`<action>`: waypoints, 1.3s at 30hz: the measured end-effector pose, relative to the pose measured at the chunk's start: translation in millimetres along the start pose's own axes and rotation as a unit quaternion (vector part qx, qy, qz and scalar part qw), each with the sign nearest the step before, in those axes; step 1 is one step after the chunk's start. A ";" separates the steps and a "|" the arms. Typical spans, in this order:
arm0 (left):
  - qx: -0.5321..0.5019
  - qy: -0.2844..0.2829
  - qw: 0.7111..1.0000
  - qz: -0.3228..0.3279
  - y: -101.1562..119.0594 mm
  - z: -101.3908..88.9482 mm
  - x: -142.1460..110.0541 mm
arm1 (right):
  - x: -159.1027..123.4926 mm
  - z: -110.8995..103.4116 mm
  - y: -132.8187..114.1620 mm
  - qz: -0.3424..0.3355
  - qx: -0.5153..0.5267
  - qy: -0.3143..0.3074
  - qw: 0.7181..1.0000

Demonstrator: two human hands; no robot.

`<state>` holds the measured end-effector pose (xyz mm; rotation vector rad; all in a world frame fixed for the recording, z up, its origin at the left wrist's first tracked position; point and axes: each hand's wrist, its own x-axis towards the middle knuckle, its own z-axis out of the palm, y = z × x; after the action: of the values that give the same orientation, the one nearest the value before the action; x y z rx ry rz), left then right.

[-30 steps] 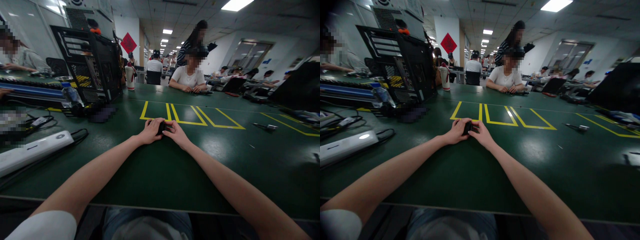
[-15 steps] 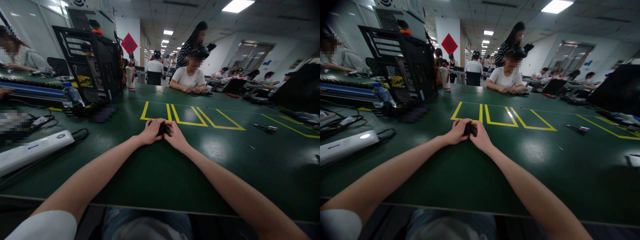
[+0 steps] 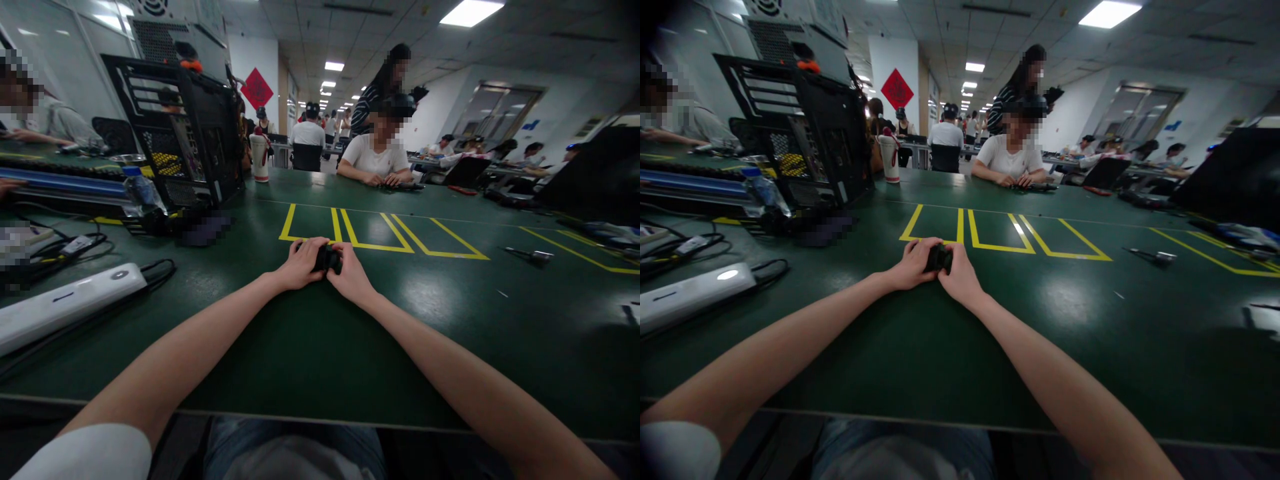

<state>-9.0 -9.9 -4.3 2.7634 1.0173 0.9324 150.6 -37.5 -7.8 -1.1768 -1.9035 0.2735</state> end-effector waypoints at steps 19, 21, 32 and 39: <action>-0.097 -0.054 0.973 -0.202 -20.2 2.7 16.9 | 4.3 -19.9 15.2 0.139 -0.151 -0.070 0.976; -0.105 -0.052 0.972 -0.206 -22.3 5.7 21.5 | 5.9 -22.2 18.0 0.145 -0.150 -0.069 0.975; -0.119 -0.063 0.968 -0.210 6.6 -9.0 6.6 | -16.5 -50.0 5.6 0.138 -0.174 -0.108 0.969; 0.003 -0.169 0.985 -0.030 105.4 -61.5 -59.5 | -94.5 -77.8 -75.5 0.107 -0.072 -0.199 0.971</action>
<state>-18.7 -137.6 40.7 2.7455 1.0338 0.4284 180.0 -173.0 30.5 -1.5177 -2.1684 0.5307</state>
